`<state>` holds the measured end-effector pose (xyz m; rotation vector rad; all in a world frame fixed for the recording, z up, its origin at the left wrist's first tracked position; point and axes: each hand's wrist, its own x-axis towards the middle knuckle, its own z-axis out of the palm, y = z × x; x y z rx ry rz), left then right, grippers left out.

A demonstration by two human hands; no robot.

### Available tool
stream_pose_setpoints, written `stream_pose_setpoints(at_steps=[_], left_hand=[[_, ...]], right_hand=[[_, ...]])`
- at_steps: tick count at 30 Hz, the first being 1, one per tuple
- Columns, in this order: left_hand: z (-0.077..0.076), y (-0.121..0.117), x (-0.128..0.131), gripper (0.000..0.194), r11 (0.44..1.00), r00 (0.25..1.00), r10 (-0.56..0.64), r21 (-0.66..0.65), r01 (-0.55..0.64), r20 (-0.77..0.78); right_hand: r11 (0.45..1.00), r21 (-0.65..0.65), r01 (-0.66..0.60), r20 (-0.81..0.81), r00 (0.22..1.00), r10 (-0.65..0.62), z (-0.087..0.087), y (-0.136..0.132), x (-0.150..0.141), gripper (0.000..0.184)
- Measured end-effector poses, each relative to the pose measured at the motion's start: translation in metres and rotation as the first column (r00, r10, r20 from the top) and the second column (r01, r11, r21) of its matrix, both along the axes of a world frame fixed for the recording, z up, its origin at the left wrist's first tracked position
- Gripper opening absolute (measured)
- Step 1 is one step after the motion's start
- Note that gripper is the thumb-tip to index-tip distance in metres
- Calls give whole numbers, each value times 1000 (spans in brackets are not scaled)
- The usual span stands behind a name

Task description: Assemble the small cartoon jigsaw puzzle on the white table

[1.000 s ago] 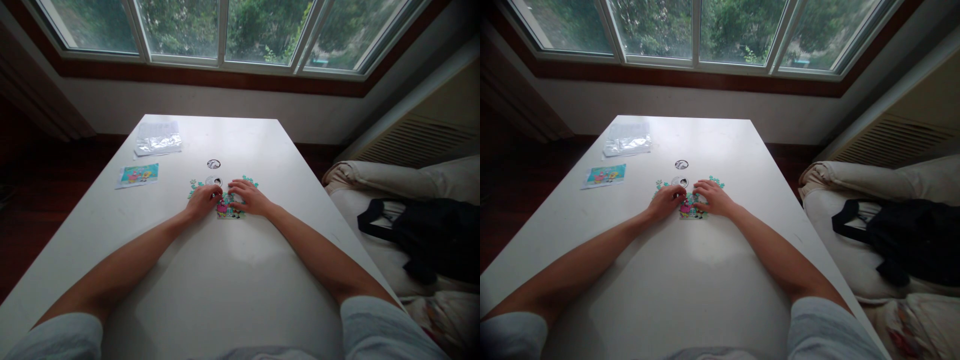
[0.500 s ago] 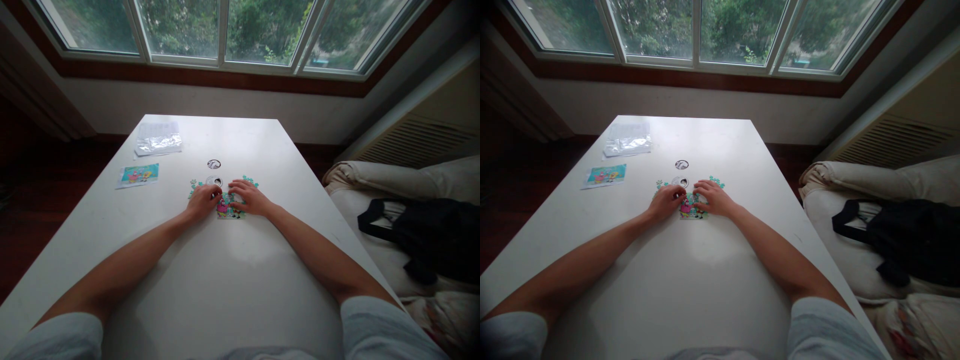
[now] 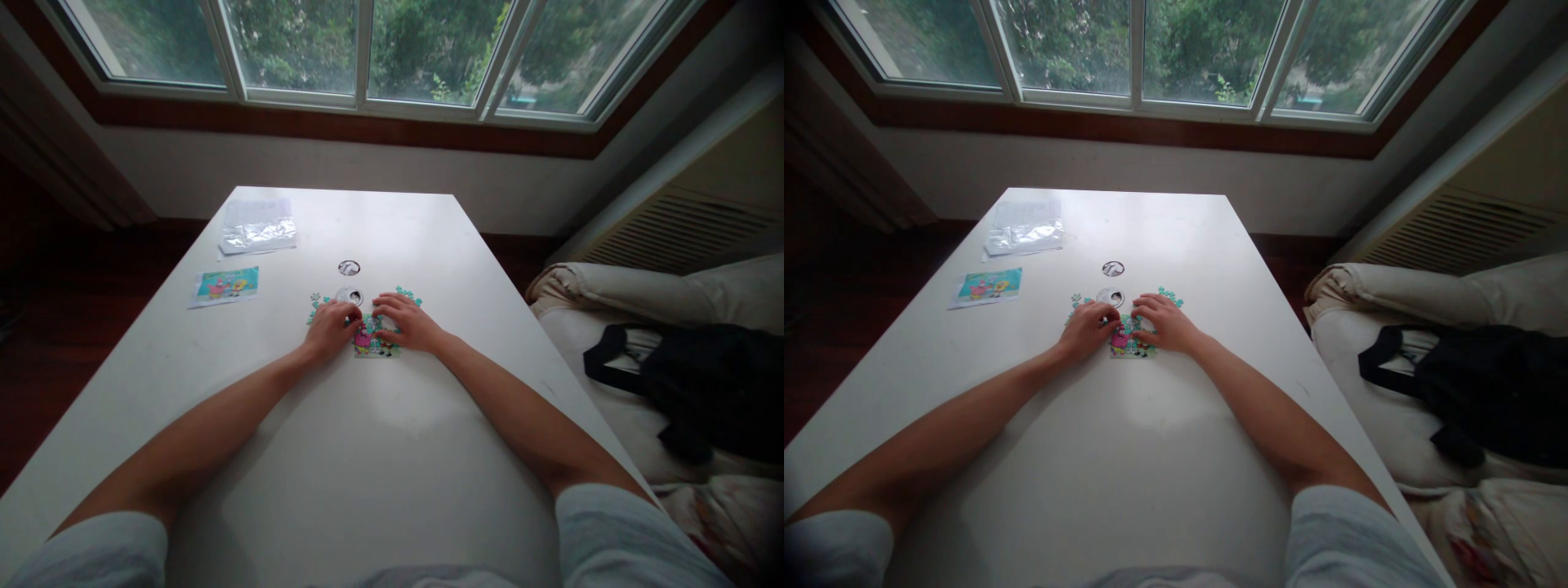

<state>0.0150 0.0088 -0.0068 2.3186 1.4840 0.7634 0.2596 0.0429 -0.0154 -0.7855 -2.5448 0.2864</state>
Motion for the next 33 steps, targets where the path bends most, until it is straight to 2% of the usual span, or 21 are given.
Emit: stream_pose_setpoints(at_steps=[22, 31, 33], left_hand=[[-3, 2, -2, 11, 1000, 999, -3, 24, 4, -54], [-4, 10, -19, 18, 999, 1000, -11, 53, 11, -4], [-5, 11, -22, 19, 996, 999, -42, 76, 43, -20]], right_hand=[[1000, -6, -13, -17, 1000, 13, 0, 0, 1, 36], [1000, -7, -1, 2, 1000, 1, 0, 1, 2, 37], [1000, -7, 5, 1, 1000, -5, -1, 1, 3, 37]])
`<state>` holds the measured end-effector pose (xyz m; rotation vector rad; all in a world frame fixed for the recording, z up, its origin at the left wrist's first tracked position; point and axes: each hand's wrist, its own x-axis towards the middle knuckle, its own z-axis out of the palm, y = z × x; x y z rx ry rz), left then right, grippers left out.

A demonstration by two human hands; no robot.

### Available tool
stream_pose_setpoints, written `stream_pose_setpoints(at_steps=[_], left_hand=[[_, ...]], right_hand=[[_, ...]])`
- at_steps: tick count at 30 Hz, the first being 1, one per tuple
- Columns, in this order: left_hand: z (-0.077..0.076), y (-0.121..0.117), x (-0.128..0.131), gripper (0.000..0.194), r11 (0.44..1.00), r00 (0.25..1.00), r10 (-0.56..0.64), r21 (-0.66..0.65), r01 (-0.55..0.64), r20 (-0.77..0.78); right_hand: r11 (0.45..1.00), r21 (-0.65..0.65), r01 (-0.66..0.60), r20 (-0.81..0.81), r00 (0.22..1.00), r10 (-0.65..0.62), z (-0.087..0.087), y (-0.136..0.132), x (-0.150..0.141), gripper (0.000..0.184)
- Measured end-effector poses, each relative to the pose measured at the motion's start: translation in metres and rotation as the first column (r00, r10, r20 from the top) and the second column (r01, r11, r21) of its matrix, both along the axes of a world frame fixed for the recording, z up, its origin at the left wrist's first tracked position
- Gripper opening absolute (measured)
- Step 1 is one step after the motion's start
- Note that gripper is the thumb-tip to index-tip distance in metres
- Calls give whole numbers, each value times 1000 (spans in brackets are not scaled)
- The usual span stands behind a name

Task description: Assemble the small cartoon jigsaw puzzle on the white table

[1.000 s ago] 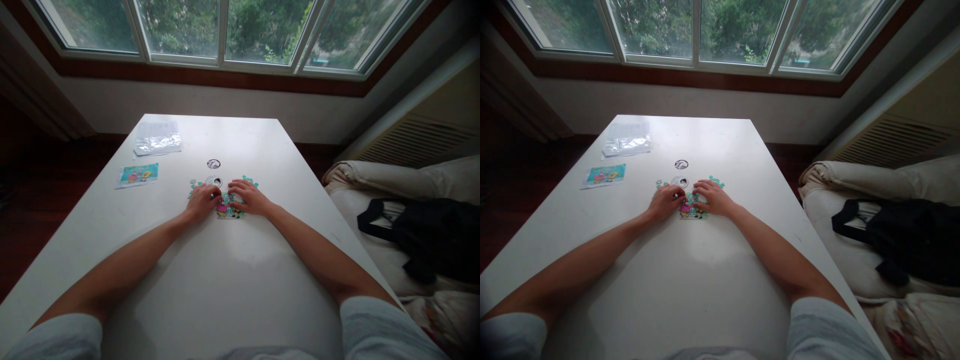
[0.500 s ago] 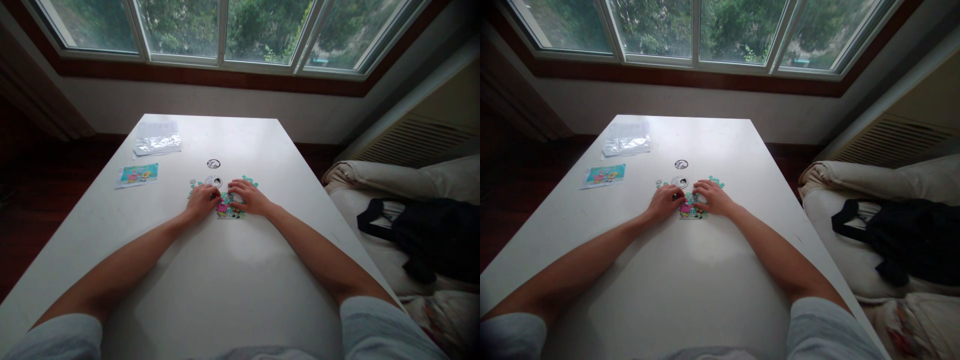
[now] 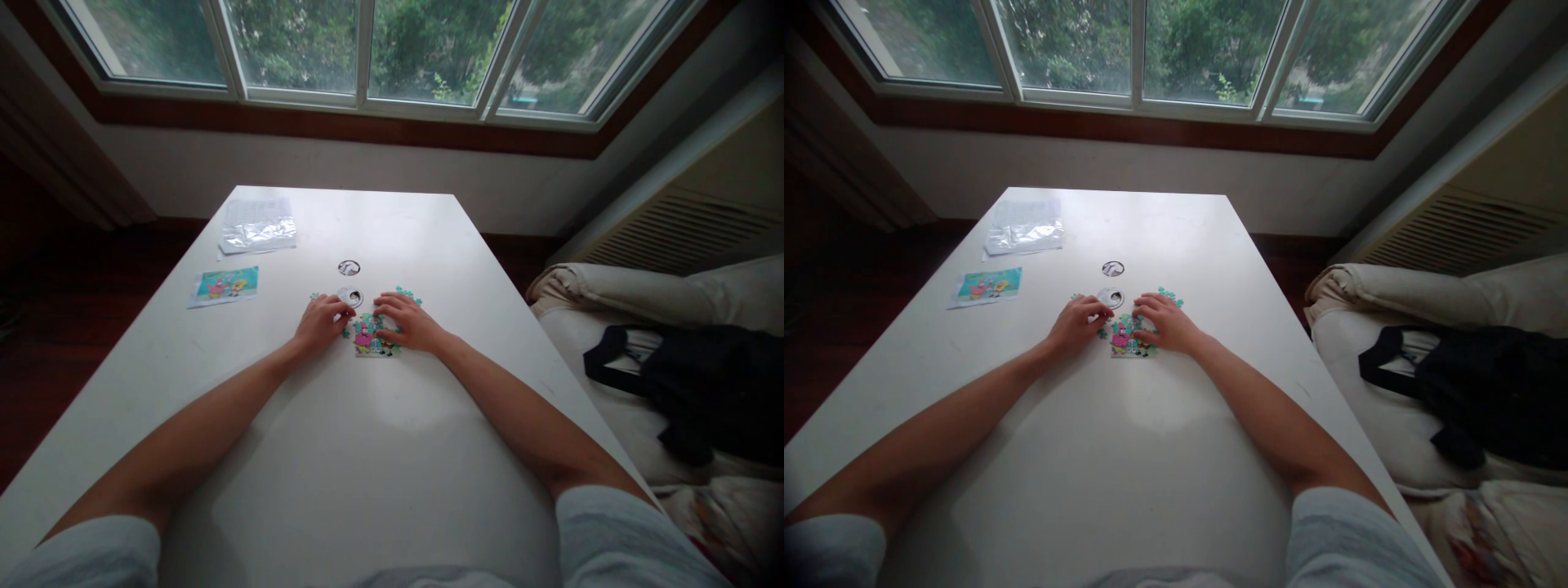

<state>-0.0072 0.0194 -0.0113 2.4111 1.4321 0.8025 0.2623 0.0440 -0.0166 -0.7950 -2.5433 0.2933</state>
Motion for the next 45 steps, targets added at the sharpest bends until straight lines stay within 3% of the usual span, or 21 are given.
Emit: stream_pose_setpoints(at_steps=[6, 11, 14, 17, 20, 26, 31, 38, 45], left_hand=[[2, -1, -2, 44, 985, 974, -148, 59, 160, -170], [5, -2, -2, 51, 982, 956, -165, 47, 181, -242], [6, -1, -4, 55, 994, 974, -90, 47, 102, -207], [7, 2, -11, 46, 999, 989, 26, 46, -20, -147], [9, 8, -24, 32, 994, 986, 106, 49, -101, -129], [7, 25, -55, 29, 976, 968, 217, 47, -212, -125], [5, 28, -63, 26, 991, 984, 133, 18, -132, -115], [9, 19, -49, 25, 998, 981, -46, 36, 54, -190], [15, 15, -44, 25, 996, 968, -76, 28, 86, -240]], right_hand=[[1000, 2, 16, 12, 1000, -16, 0, 0, 1, 38], [1000, 2, 20, 14, 1000, -20, 0, 0, 1, 37], [1000, 5, 25, 15, 1000, -25, -1, 3, 4, 36], [999, 8, 36, 21, 999, -36, -4, 6, 8, 33], [999, 5, 47, 19, 999, -47, -5, 9, 11, 31], [999, -11, 47, 8, 999, -47, -5, 9, 12, 32], [999, -14, 49, 4, 999, -49, -6, 9, 12, 32], [999, 3, 49, 23, 999, -50, -7, 9, 12, 32], [999, -12, 45, 8, 999, -45, -7, 10, 12, 33]])
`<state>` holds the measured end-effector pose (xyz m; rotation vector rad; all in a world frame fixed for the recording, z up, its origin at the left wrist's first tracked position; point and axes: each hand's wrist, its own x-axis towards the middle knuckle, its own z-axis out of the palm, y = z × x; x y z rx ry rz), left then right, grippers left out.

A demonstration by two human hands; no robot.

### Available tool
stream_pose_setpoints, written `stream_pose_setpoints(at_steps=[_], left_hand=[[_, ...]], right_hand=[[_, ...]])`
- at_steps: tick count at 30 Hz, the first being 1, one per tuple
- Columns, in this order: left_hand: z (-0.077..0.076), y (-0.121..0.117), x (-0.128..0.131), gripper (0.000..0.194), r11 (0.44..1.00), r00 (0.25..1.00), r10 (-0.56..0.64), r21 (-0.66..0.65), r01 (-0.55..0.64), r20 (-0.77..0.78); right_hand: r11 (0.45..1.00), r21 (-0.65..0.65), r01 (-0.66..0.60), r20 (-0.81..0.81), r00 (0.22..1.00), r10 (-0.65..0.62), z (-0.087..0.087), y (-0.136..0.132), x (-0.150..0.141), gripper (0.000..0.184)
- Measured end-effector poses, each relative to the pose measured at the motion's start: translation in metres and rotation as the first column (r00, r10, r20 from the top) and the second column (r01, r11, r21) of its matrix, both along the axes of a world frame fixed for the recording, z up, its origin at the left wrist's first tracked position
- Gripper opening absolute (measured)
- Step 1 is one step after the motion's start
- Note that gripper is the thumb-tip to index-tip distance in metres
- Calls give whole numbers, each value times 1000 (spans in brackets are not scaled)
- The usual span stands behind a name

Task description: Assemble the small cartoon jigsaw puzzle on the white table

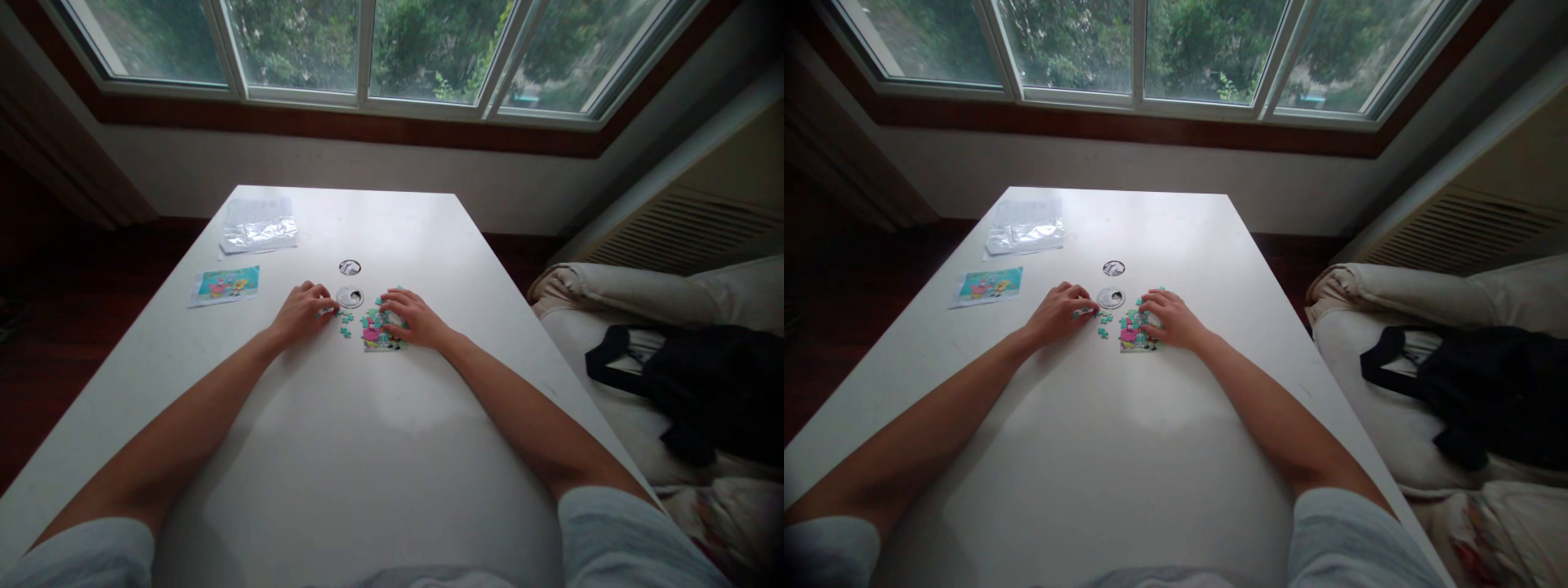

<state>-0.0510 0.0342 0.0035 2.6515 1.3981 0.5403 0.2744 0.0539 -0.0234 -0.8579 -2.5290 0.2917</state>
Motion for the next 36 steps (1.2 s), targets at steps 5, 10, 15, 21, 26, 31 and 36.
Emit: stream_pose_setpoints(at_steps=[5, 10, 15, 21, 26, 31, 36], left_hand=[[2, -2, 3, 27, 999, 999, -35, -13, 34, -24], [-2, 1, 0, 23, 999, 999, 3, -39, -1, 39], [-1, 2, -1, 21, 996, 999, 7, -89, -4, 37], [1, -3, 5, 16, 994, 1000, 2, -110, 0, 13], [5, -5, 8, 15, 992, 999, -15, -122, 19, 33], [11, -7, 11, 7, 987, 994, -9, -159, 27, 111], [10, -10, 14, 8, 968, 960, 103, -250, -37, 260]], right_hand=[[1000, -1, 1, -2, 1000, -1, 0, 0, 0, 32], [1000, -12, 1, -15, 1000, -1, -1, 1, 0, 33], [1000, -8, 1, -8, 1000, -1, -2, 2, 0, 34], [1000, -10, 0, -17, 1000, 0, 0, 0, -1, 33], [1000, -13, 2, -6, 1000, -3, 0, 0, -1, 34], [1000, -4, 2, 10, 1000, -2, 0, 0, -1, 33], [1000, -5, -3, -2, 1000, 3, 0, 0, 0, 33]])
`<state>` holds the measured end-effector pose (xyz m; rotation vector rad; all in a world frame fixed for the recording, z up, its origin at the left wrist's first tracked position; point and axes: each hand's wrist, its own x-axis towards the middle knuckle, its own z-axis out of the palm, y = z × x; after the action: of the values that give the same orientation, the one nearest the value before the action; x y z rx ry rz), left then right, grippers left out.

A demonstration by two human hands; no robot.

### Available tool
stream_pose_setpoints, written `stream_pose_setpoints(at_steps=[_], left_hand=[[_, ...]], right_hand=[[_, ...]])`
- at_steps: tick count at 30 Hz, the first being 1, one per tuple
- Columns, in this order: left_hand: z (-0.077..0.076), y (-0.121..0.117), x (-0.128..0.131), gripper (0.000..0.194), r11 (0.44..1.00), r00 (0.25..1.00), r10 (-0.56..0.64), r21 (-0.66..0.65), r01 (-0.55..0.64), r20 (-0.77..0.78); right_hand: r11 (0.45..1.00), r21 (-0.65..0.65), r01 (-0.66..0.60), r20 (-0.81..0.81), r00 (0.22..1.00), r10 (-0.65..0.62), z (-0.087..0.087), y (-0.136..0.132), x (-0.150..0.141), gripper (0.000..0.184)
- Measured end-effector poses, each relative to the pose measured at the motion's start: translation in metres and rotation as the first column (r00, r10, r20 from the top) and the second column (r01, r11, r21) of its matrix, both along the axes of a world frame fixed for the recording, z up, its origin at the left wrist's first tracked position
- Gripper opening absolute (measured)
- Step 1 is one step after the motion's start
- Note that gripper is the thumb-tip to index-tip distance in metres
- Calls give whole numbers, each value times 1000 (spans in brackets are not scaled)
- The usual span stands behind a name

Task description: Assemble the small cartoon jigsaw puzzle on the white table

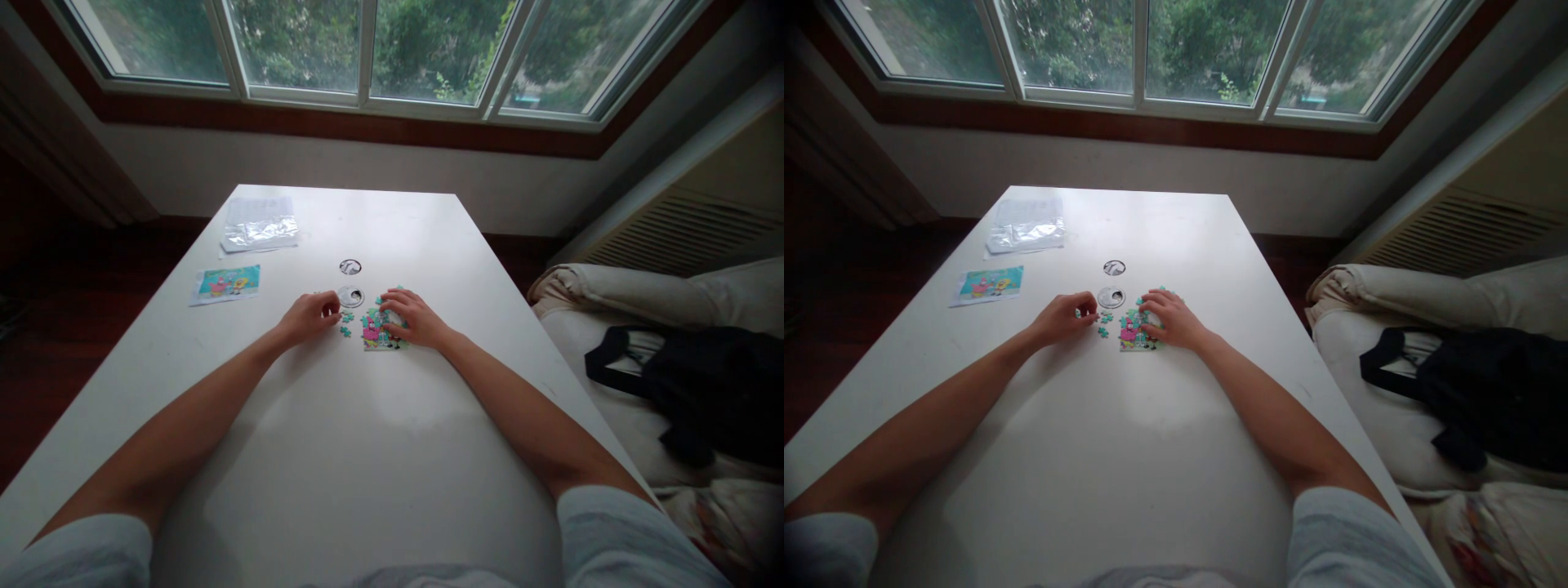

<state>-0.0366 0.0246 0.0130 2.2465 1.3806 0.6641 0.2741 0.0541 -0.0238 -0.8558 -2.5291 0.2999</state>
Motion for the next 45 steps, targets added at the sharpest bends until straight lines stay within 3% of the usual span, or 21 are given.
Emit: stream_pose_setpoints(at_steps=[3, 7, 14, 20, 25, 31, 41, 45], left_hand=[[-2, 0, 2, 21, 998, 991, 51, -44, -46, 121], [-5, 0, 5, 34, 994, 960, 29, -113, 3, 280], [-15, 2, 9, 23, 976, 900, 95, -217, -1, 425], [-11, -2, 16, 17, 988, 953, 128, -116, -99, 275], [-3, -11, 31, 14, 979, 965, 189, -107, -172, 179], [-8, -16, 44, 11, 974, 974, 223, -43, -222, 27], [-9, -16, 48, 15, 978, 983, 185, -92, -186, -16], [-8, -18, 50, 16, 985, 986, 160, -53, -162, -46]], right_hand=[[1000, 6, -1, 0, 1000, 1, 0, 0, 0, 32], [1000, 12, 0, 10, 1000, 0, 1, 0, 0, 32], [1000, 12, 0, 7, 1000, 0, 1, 0, -1, 33], [1000, -6, 3, -8, 1000, -3, 2, -1, -1, 32], [1000, 3, 6, 2, 1000, -6, 2, -2, -2, 31], [1000, 18, 6, 5, 1000, -6, 2, -3, -3, 32], [1000, 27, 0, -3, 1000, 0, 2, -2, -3, 32], [1000, 15, 0, -7, 1000, 1, 1, -2, -4, 32]])
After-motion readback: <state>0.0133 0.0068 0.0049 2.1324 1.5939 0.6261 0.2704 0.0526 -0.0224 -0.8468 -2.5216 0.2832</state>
